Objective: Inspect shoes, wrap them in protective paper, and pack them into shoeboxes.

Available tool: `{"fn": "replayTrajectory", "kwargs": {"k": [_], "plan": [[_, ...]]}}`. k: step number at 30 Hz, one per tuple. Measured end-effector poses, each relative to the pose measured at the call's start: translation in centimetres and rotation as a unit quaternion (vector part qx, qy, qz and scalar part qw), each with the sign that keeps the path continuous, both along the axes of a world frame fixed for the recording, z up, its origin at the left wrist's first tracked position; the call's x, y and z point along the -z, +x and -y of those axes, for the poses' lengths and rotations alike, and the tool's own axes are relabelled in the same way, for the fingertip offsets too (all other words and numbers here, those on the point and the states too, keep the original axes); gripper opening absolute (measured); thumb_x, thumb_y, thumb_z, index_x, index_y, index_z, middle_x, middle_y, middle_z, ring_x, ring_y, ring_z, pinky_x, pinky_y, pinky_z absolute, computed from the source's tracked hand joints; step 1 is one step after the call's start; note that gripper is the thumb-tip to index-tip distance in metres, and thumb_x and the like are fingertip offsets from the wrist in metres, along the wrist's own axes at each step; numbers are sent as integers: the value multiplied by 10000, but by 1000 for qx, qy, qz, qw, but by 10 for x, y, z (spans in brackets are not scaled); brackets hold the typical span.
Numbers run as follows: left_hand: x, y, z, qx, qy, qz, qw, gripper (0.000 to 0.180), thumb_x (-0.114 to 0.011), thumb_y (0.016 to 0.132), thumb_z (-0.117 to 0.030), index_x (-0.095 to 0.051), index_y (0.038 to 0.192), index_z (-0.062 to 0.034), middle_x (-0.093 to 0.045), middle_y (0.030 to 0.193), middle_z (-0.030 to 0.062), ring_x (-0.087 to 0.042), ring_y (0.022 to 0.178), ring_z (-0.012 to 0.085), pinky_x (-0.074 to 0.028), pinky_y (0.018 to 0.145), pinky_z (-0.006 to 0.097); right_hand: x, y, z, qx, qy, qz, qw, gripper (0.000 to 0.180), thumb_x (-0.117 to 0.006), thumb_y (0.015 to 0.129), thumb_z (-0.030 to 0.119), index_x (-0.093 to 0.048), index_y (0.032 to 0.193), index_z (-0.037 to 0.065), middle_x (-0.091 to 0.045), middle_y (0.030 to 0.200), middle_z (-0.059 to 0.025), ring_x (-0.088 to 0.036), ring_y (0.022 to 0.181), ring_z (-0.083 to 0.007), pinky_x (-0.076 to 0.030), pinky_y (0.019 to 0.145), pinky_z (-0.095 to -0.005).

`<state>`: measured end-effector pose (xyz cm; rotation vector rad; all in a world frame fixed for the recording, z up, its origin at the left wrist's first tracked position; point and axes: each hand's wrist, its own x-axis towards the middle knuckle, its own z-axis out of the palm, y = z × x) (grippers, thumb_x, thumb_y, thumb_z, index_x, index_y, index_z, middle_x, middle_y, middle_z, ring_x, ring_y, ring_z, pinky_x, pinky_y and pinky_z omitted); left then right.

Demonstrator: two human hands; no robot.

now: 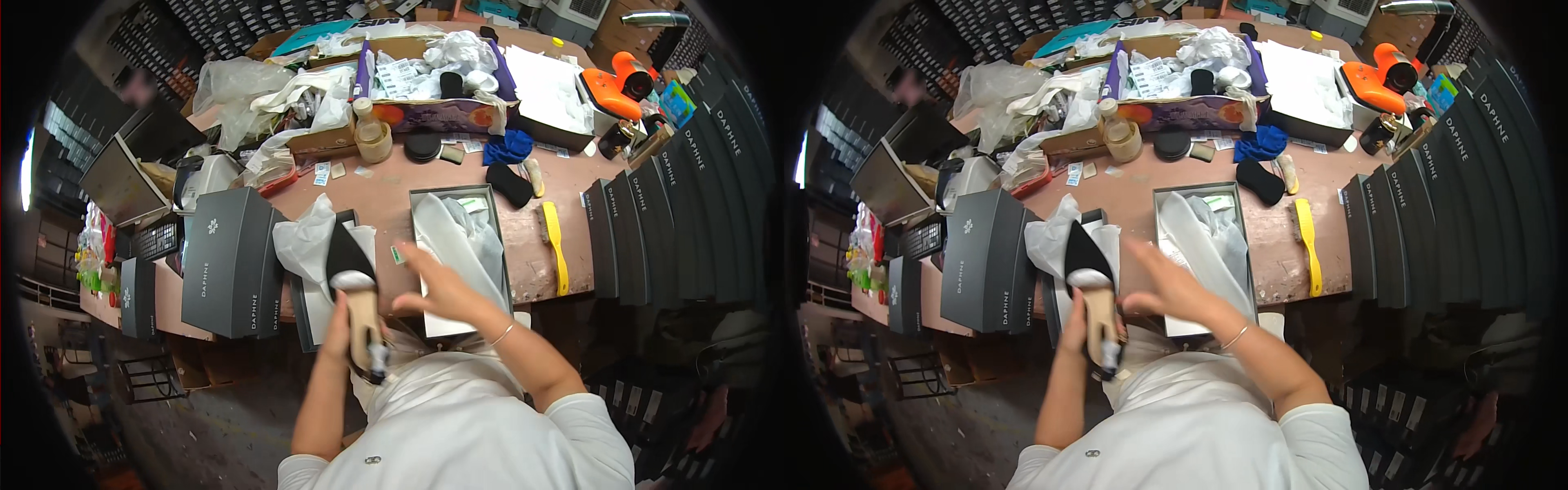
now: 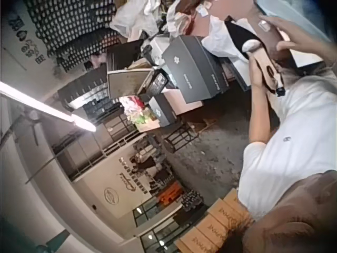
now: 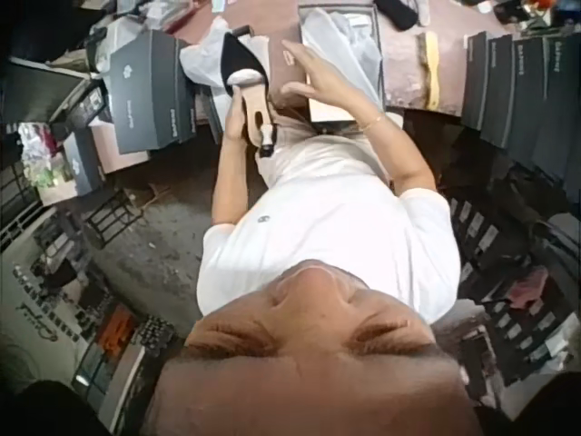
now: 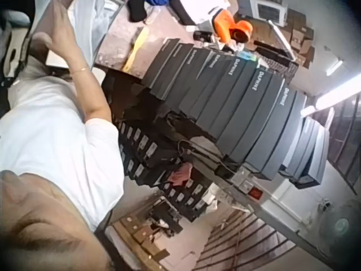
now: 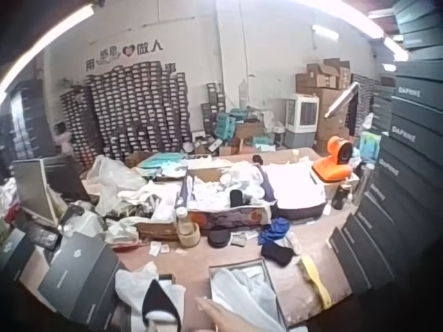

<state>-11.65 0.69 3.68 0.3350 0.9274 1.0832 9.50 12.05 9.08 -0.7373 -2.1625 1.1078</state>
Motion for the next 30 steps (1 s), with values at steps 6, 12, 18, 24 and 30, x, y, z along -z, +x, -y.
{"fn": "replayTrajectory", "kwargs": {"k": [6,12,18,24,30], "plan": [[-54,14,-62,-49,290,-605,739,597,-564,867,-98,-325,1397,38,-404,1369,209,-390,1293,333,-303,1081,356,51,76,-89,164,63,361,916,572,-594,811,87,-397,1338,-19,-616,974,-225,-619,869,-380,-509,742,-444],[10,130,-112,223,383,-710,547,708,-605,792,-111,-308,1430,-33,-381,1391,198,-277,1368,346,-193,1089,596,88,64,-93,92,97,382,914,715,-567,805,100,-252,1443,33,-616,960,-275,-633,846,-406,-507,742,-469],[25,115,-95,338,395,-767,375,254,-542,785,-127,-691,965,-26,-662,982,147,-484,1210,326,-89,1098,651,66,96,-134,47,-85,203,974,764,-643,758,105,-310,1442,33,-638,1052,-239,-643,891,-286,-511,762,-369],[12,112,-90,273,401,-697,528,222,-575,734,-99,-697,895,-6,-626,1083,172,-501,1163,335,-136,1111,607,1,110,-103,-41,-437,-27,898,510,-610,874,85,-453,1346,-30,-621,1155,-60,-599,991,-98,-483,867,-230],[-18,125,-23,-64,106,-12,992,503,-598,908,-347,-439,1277,-44,-584,1095,98,-538,1117,177,-471,942,404,20,78,-28,225,-281,-203,911,316,-587,907,69,-566,1203,-39,-645,1035,-55,-593,892,-87,-485,785,-231]]}}
